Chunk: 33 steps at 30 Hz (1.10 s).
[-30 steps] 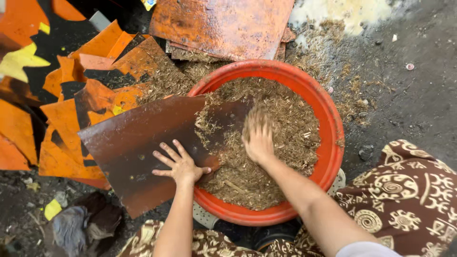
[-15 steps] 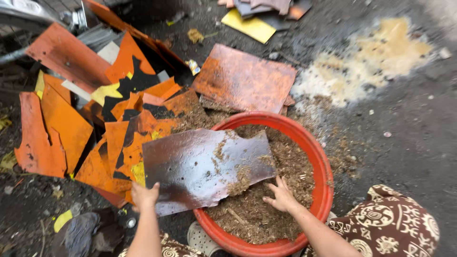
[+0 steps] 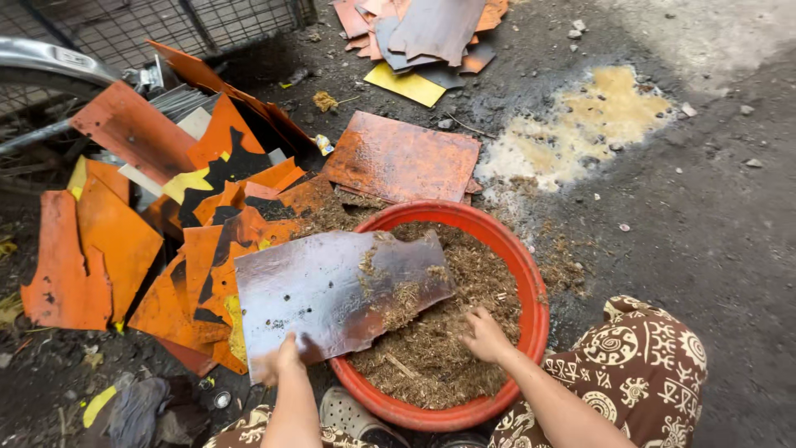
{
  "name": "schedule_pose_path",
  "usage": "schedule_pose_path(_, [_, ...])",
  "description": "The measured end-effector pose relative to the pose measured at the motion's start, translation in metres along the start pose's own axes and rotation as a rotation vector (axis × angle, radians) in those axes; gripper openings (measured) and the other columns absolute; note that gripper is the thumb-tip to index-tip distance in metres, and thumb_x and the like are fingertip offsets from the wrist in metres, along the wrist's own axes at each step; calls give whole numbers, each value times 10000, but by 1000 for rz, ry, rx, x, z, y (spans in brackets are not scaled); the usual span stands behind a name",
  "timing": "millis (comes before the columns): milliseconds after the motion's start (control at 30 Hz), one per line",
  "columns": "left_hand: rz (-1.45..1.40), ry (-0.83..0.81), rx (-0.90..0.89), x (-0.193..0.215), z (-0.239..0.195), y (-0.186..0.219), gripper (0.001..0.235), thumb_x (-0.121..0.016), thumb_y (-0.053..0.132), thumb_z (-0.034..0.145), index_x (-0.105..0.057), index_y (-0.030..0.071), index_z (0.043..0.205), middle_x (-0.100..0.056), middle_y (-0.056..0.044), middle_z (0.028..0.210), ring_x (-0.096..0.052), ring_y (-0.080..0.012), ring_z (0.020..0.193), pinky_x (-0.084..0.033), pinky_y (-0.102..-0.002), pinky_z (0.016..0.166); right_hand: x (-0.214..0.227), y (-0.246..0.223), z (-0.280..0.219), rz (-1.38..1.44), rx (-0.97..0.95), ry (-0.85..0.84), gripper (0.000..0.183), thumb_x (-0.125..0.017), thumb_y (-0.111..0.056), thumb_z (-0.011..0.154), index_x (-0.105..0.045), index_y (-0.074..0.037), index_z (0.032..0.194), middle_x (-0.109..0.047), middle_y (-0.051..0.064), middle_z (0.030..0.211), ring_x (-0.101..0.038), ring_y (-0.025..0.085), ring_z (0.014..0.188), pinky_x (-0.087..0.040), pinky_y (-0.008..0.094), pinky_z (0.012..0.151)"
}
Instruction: The person scrubs orange and brown tiles with a handful of dry fibrous material over a red basin. They repeatedly rub both sides of each tile, flip them, and place them aside after cleaning.
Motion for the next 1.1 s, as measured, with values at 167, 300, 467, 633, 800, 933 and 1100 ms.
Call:
schedule_pose_path(167, [-998,-602,463,-61,-37,-59,682,-621,638,869,-573,231,1414,-565,-72,1487,-473,-327,1268,-321,-576,1076,-15,18,-53,18,-89,-116,534,-724,-297,875,-597,-116,1361,-542,186,1370,-566,344,1271,-461,426,1106])
schedule_pose_path(300, [-1268,-691,736,-68,-58,-35,529,-641,613,985,-548,221,1328,-541,-128,1358,-458,-373,1144,-221,-709,1091,38,7,-45,20,-52,33,554,-828,-308,831,-629,-57,1282,-648,198,1282,-606,352,1216,-477,430,1039])
schedule_pose_path(467, [-1301,-565,586,-37,-63,-27,625,-635,557,1060,-576,-37,1244,-640,-234,1207,-471,-403,928,-252,-733,912,2,6,-60,361,-356,-128,480,-725,-246,880,-645,-88,1326,-770,109,1221,-746,236,1117,-583,343,991])
schedule_pose_path(633, [-1609,-302,115,9,-35,56,418,-695,342,1000,-612,-54,1105,-711,-159,1114,-732,-256,892,-646,-413,772,13,-7,-35,415,-233,-66,530,-748,-293,874,-621,-74,1339,-719,104,1297,-690,207,1187,-539,349,1021])
schedule_pose_path(800, [-1621,8,-248,68,-79,129,356,-670,260,1022,-688,-66,1165,-742,-133,1125,-682,-228,910,-586,-391,818,77,-51,-9,173,-67,16,547,-648,-395,956,-618,-80,1402,-599,155,1451,-587,297,1319,-461,429,1096])
schedule_pose_path(933, [-1495,98,-585,146,-150,208,289,-737,193,993,-730,-44,1159,-777,-117,1112,-706,-179,909,-572,-326,824,169,-119,33,606,-213,2,610,-537,-381,980,-443,-113,1520,-590,109,1425,-642,285,1215,-553,446,1003])
schedule_pose_path(1100, [-1321,-24,-982,221,-232,297,230,-746,195,974,-773,42,1144,-805,-55,1003,-700,-109,803,-535,-257,707,297,-235,45,1205,-69,83,872,-416,-566,966,-9,-124,1597,-363,283,1581,-525,422,1378,-502,582,1072])
Point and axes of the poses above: each hand's wrist, its own z-axis towards the middle knuckle, its own x-axis out of the back of the hand, y = z × x, the point moved 10 cm from there along z, towards the middle knuckle
